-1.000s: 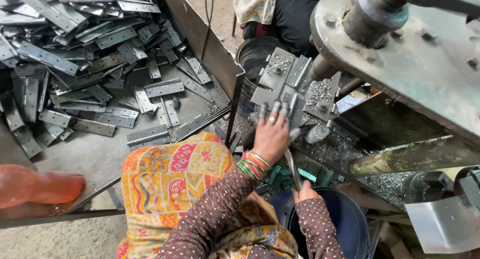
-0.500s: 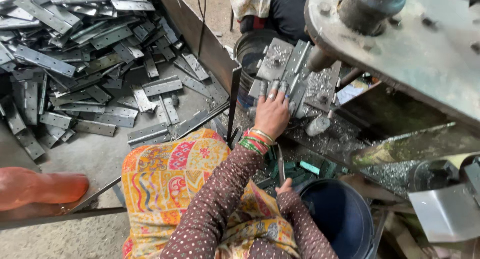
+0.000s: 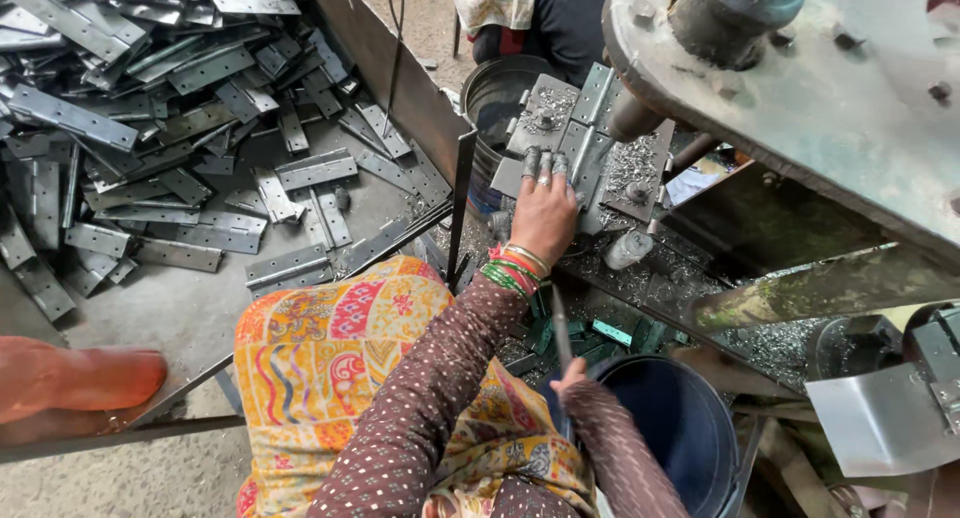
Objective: The person repeatedly picks up metal brackets from a bin, places them into a press machine, and operates the lever to punch holes. The processed brackets are then dropped into a collection bin below.
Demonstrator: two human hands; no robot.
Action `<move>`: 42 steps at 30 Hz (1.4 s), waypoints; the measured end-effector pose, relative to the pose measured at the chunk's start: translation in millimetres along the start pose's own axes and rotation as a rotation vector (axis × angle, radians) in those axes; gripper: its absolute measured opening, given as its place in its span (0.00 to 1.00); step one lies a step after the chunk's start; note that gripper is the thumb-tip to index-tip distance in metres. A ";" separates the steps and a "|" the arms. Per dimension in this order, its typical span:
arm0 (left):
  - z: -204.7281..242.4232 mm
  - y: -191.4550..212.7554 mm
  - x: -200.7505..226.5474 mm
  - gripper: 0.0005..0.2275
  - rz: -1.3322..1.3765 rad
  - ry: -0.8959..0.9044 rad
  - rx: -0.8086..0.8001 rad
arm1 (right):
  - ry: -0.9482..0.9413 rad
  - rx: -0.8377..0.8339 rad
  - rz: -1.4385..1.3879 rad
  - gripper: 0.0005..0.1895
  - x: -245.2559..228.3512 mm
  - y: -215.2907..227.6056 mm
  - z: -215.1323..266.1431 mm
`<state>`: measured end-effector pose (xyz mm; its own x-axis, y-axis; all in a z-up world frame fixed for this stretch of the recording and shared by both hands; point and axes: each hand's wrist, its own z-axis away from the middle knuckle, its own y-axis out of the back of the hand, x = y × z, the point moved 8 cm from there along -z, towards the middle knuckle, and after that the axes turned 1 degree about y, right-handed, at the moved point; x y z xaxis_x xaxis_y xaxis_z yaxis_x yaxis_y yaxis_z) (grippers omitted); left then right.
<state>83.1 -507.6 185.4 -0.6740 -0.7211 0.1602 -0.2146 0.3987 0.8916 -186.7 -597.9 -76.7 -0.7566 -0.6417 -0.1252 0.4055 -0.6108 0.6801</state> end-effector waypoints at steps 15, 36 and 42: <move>-4.5 -0.3 -2.3 0.10 0.094 0.022 0.069 | -0.032 0.099 0.164 0.33 24.5 43.9 12.7; -17.1 -1.0 -2.7 0.08 0.112 0.025 0.128 | 0.012 0.056 0.033 0.32 23.5 16.8 -31.6; -12.4 11.6 -10.6 0.08 0.123 0.017 0.097 | 0.071 0.039 -0.012 0.34 4.5 -46.0 -42.1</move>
<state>96.5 -502.3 199.3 -0.6872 -0.6729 0.2737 -0.1991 0.5368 0.8199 -187.2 -592.2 -139.0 -0.7226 -0.6664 -0.1838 0.3750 -0.6013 0.7056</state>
